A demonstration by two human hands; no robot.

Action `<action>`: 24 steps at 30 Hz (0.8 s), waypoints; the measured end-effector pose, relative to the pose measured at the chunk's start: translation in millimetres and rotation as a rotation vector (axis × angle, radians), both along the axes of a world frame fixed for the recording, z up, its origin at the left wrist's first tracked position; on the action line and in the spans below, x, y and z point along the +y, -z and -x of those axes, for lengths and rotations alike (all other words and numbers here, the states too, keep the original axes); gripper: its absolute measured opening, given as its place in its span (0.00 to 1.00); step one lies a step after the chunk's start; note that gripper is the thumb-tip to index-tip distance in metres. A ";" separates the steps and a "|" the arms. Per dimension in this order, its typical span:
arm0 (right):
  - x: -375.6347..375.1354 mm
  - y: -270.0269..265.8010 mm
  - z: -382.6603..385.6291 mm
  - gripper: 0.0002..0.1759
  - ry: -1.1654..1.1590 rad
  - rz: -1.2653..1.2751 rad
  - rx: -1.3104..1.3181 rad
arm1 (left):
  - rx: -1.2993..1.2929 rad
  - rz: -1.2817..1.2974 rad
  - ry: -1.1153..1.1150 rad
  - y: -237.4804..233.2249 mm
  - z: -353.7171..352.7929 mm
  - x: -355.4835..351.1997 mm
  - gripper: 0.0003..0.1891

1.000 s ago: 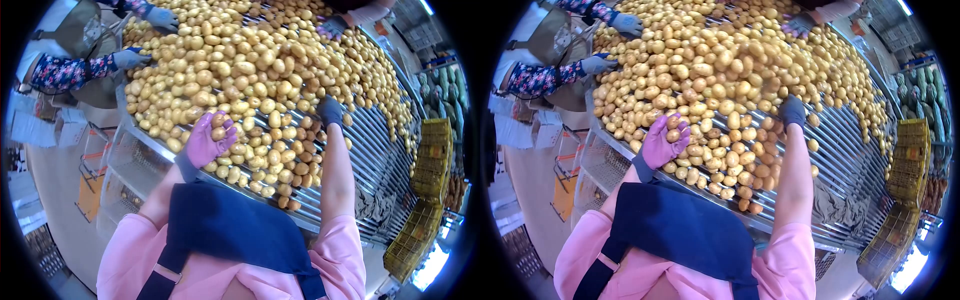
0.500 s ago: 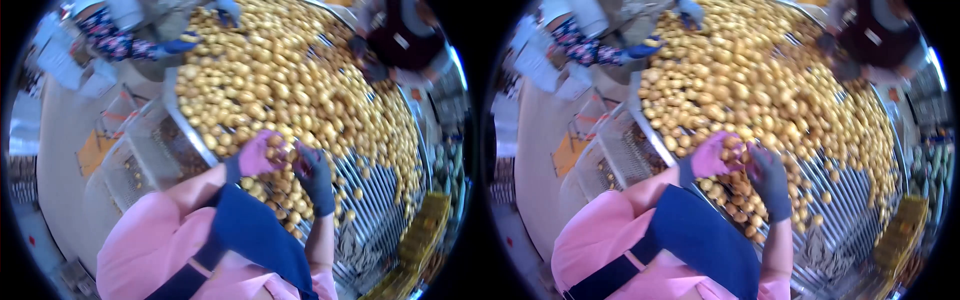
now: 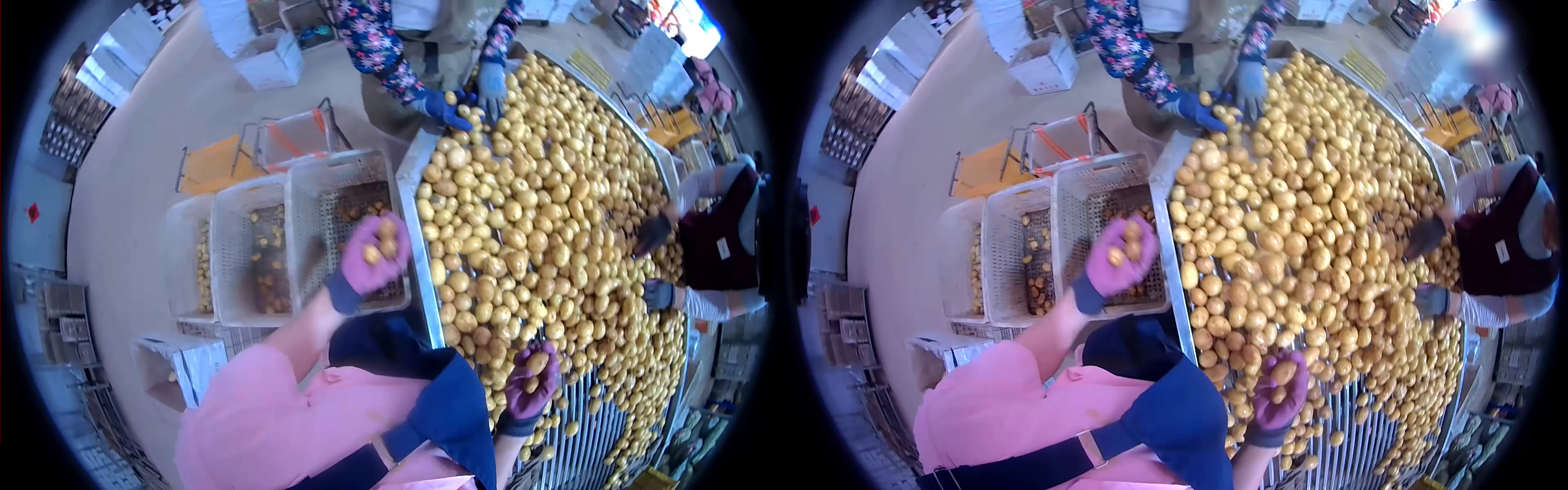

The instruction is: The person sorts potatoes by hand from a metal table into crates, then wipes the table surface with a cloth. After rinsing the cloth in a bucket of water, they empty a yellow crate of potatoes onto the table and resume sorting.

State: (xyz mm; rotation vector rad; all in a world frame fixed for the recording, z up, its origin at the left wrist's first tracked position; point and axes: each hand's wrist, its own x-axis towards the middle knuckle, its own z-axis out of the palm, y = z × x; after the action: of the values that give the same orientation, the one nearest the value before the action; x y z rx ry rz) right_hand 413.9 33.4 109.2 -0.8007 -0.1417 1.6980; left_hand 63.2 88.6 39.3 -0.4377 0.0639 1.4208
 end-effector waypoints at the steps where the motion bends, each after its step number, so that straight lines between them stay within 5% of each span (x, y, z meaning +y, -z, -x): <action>1: -3.0 4.7 1.2 0.17 -0.002 0.011 -0.056 | -0.084 -0.027 -0.144 1.0 36.7 10.0 0.10; 2: -4.0 7.1 2.5 0.18 -0.028 0.004 -0.120 | 0.349 -0.003 -0.256 -2.6 75.3 22.0 0.14; 5: 2.2 8.7 15.8 0.19 -0.099 -0.146 -0.343 | 0.287 -0.106 -0.241 8.7 175.6 49.1 0.17; 8: 15.8 12.8 28.6 0.21 -0.115 -0.197 -0.435 | 0.352 0.400 -0.463 -42.2 166.0 66.4 0.18; 10: 21.6 3.0 37.8 0.19 -0.125 -0.154 -0.326 | 0.500 0.078 -0.401 -49.3 102.1 52.2 0.18; 12: 34.7 -8.0 54.1 0.16 -0.138 -0.056 -0.185 | 0.381 -0.054 -0.099 -33.0 38.6 36.2 0.17; 13: 42.8 -9.0 64.1 0.15 -0.112 0.002 -0.149 | -0.384 -0.070 0.216 -20.0 6.9 25.2 0.18; 14: 47.6 -7.7 76.2 0.16 -0.176 -0.317 -0.741 | 0.171 -0.112 0.238 -32.6 -38.6 15.7 0.19; 18: 45.2 -1.3 122.6 0.22 -0.531 -0.651 -1.247 | 0.239 -0.189 0.647 -29.7 -92.6 -21.6 0.20; 19: 44.8 -0.6 131.2 0.24 -0.457 -1.004 -1.606 | 0.547 -0.304 0.453 -25.7 -96.5 -26.4 0.21; 21: 37.4 2.4 133.8 0.19 -0.405 -0.983 -1.593 | 0.862 -0.394 0.239 -17.2 -91.1 -29.1 0.21; 23: 42.3 1.2 118.6 0.23 -0.438 -0.756 -1.185 | 0.055 -0.123 0.479 -9.9 -62.7 -23.3 0.21; 24: 41.4 12.1 108.1 0.24 -0.388 -0.582 -1.112 | 0.005 -0.052 0.397 -9.5 -58.5 -25.5 0.20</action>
State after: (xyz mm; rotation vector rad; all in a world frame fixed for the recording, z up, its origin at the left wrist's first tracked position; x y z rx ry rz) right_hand 305.8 74.8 97.1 -1.2135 -1.5506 1.2396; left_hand 121.8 63.0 48.9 -0.3555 0.1110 1.0308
